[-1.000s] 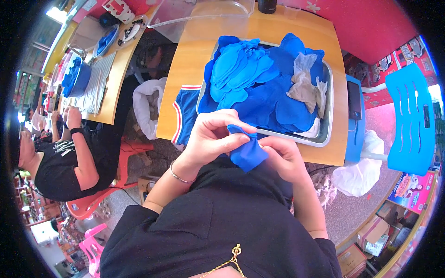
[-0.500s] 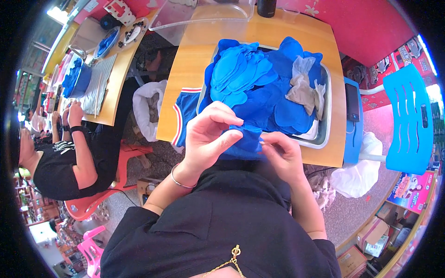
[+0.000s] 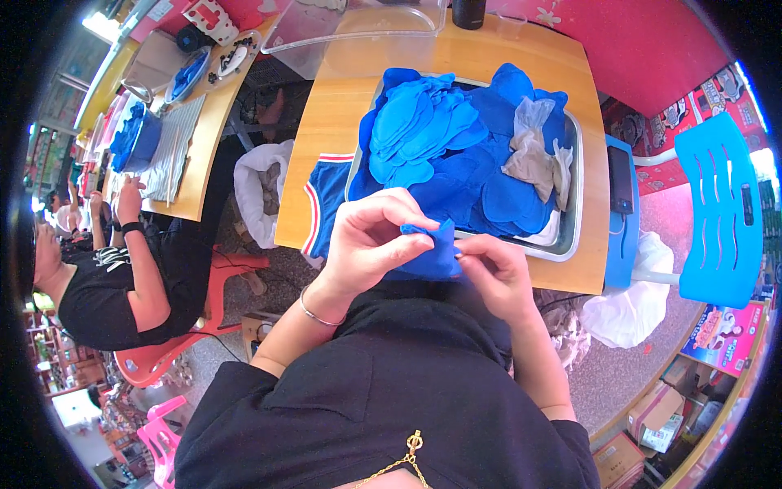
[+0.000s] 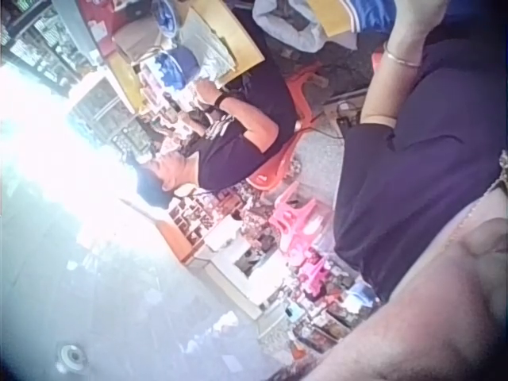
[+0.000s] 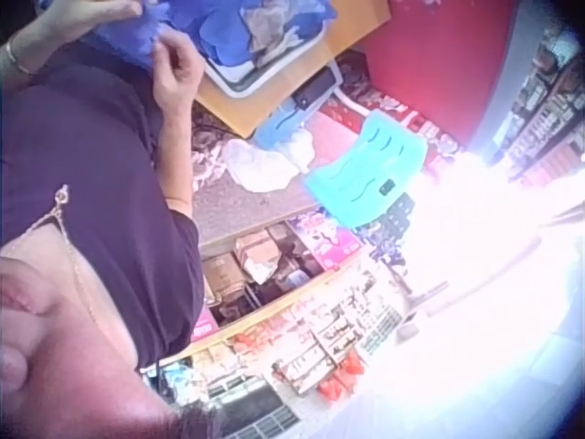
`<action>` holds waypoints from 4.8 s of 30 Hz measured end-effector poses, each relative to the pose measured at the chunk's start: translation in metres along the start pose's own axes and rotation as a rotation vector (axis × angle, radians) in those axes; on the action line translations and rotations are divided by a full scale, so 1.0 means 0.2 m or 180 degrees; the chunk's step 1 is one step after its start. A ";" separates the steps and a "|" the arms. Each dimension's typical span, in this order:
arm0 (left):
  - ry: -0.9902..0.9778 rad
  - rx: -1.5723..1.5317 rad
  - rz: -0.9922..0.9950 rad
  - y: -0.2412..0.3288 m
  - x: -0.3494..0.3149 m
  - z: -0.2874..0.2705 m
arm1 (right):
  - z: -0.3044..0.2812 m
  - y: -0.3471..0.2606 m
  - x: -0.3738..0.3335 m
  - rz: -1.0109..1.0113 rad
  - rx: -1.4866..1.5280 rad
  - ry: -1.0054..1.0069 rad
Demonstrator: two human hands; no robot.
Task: Assemble small blue fabric pieces by folding and shaping them into a small garment using a wooden stick.
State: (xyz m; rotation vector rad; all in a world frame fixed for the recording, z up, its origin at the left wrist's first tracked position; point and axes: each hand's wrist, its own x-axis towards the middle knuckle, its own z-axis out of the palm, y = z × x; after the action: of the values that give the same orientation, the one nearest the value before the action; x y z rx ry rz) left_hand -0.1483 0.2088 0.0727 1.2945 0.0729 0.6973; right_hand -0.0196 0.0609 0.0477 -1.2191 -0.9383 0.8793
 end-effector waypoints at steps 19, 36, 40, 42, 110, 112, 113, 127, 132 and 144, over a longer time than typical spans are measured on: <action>0.0665 0.1323 0.0218 0.01 -0.04 0.07 | 0.14 -0.29 0.15 -0.0319 -0.1463 0.0742; 0.0447 0.1141 0.0122 0.00 -0.05 0.05 | 0.16 -0.25 0.15 -0.0557 -0.1834 0.0939; 0.0385 0.0274 -0.0349 0.01 -0.05 0.05 | 0.15 -0.26 0.17 -0.0488 -0.1661 0.0968; 0.0329 -0.0128 -0.0552 0.00 -0.05 0.05 | 0.15 -0.25 0.18 -0.0501 -0.1670 0.0965; 0.0181 -0.1101 -0.1341 -0.09 -0.03 -0.02 | 0.10 -0.15 0.20 0.0726 0.0188 0.0065; 0.0338 -0.1152 -0.1269 -0.10 -0.03 -0.02 | 0.10 -0.12 0.20 0.0688 0.0138 0.0185; 0.0332 -0.1149 -0.1270 -0.10 -0.03 -0.01 | 0.10 -0.11 0.19 0.0651 0.0085 0.0300; 0.0983 0.0570 -0.0564 -0.11 -0.04 0.04 | 0.17 -0.11 0.19 -0.0947 -0.2409 0.1036; 0.0911 0.0814 -0.0495 -0.11 -0.02 0.04 | 0.16 -0.09 0.19 -0.1219 -0.2705 0.1049; 0.0786 0.0393 -0.0563 -0.09 -0.02 0.01 | 0.02 -0.13 0.13 0.0262 -0.1380 0.0775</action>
State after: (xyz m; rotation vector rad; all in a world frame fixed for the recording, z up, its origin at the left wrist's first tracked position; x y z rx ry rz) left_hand -0.1428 0.2036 0.0561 1.2958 0.4323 0.7055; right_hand -0.0125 0.0824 0.0761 -1.7048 -0.9107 0.5862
